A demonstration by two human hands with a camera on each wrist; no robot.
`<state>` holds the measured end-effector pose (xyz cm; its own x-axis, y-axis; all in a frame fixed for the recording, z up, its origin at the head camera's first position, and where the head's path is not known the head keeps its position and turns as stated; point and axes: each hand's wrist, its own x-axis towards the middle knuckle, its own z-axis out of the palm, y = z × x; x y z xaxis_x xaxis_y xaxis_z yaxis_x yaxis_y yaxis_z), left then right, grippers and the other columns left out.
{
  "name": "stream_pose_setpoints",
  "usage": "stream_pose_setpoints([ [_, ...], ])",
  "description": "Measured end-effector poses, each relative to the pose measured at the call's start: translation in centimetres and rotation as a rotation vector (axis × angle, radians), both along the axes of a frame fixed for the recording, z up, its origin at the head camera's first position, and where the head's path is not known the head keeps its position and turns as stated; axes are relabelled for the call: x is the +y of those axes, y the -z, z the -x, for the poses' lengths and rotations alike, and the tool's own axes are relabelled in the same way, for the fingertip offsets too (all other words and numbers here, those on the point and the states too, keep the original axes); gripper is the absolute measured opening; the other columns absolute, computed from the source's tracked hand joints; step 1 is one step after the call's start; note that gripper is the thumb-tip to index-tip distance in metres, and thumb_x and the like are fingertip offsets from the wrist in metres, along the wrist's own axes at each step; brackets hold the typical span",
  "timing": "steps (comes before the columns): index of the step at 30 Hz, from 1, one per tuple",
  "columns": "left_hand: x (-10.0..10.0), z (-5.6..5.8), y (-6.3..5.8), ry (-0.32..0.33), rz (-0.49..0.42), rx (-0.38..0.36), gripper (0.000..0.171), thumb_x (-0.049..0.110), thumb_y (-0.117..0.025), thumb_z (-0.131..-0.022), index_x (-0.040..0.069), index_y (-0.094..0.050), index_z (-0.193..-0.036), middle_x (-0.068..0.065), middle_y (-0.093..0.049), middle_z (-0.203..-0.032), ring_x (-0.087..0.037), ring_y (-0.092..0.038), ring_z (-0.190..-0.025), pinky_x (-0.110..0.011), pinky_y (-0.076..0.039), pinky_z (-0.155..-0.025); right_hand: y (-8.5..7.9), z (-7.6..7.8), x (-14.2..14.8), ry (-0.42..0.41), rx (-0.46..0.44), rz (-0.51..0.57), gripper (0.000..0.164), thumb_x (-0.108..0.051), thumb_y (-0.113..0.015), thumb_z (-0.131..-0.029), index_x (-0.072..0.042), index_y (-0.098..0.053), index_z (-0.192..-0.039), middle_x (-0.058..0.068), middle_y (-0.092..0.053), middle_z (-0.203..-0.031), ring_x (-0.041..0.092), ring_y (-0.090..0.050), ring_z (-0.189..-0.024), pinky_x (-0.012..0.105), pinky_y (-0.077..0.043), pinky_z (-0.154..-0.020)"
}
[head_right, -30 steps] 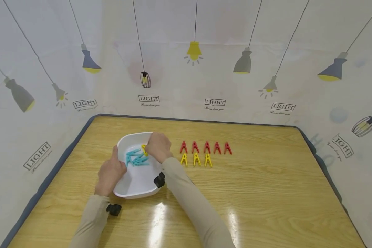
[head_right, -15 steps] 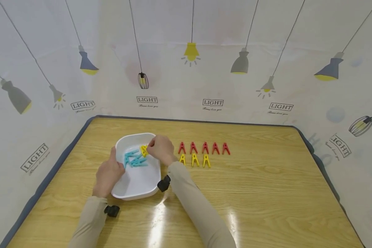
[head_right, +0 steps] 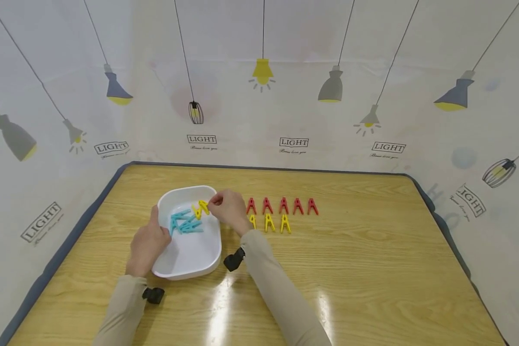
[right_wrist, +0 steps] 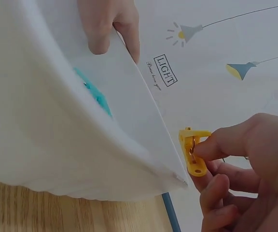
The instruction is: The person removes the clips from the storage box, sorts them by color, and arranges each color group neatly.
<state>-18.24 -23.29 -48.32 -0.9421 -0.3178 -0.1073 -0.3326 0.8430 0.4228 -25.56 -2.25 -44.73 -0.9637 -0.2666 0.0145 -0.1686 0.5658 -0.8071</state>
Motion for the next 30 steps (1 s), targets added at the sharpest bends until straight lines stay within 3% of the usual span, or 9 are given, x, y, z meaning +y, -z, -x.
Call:
stream_pose_setpoints([
  [12, 0.0, -0.1, 0.0, 0.007, -0.021, -0.029, 0.081, 0.013, -0.051, -0.094, 0.002, -0.009, -0.162, -0.025, -0.062, -0.085, -0.029, -0.059, -0.067, -0.037, -0.048, -0.057, 1.6, 0.0, 2.2, -0.057, 0.048, 0.087, 0.013, -0.021, -0.068, -0.095, -0.011, -0.076, -0.098, 0.004, -0.072, -0.096, 0.016, -0.059, -0.077, 0.023, -0.048, -0.062],
  [24, 0.0, -0.2, 0.0, 0.017, -0.029, -0.025, 0.078, 0.014, -0.049, -0.096, 0.002, -0.007, -0.162, -0.026, -0.062, -0.087, -0.03, -0.06, -0.068, -0.037, -0.049, -0.057, 2.6, -0.3, 4.3, -0.061, 0.06, 0.124, 0.012, -0.02, -0.069, -0.096, -0.011, -0.076, -0.1, 0.005, -0.073, -0.099, 0.018, -0.059, -0.082, 0.023, -0.047, -0.069],
  [30, 0.0, -0.2, 0.0, 0.02, -0.02, -0.026, 0.078, 0.015, -0.048, -0.097, 0.002, -0.008, -0.162, -0.029, -0.062, -0.089, -0.032, -0.06, -0.07, -0.04, -0.049, -0.059, 3.4, -0.3, 5.5, -0.052, 0.121, 0.16, 0.011, -0.017, -0.069, -0.095, -0.01, -0.076, -0.097, 0.006, -0.073, -0.095, 0.018, -0.061, -0.083, 0.023, -0.048, -0.071],
])
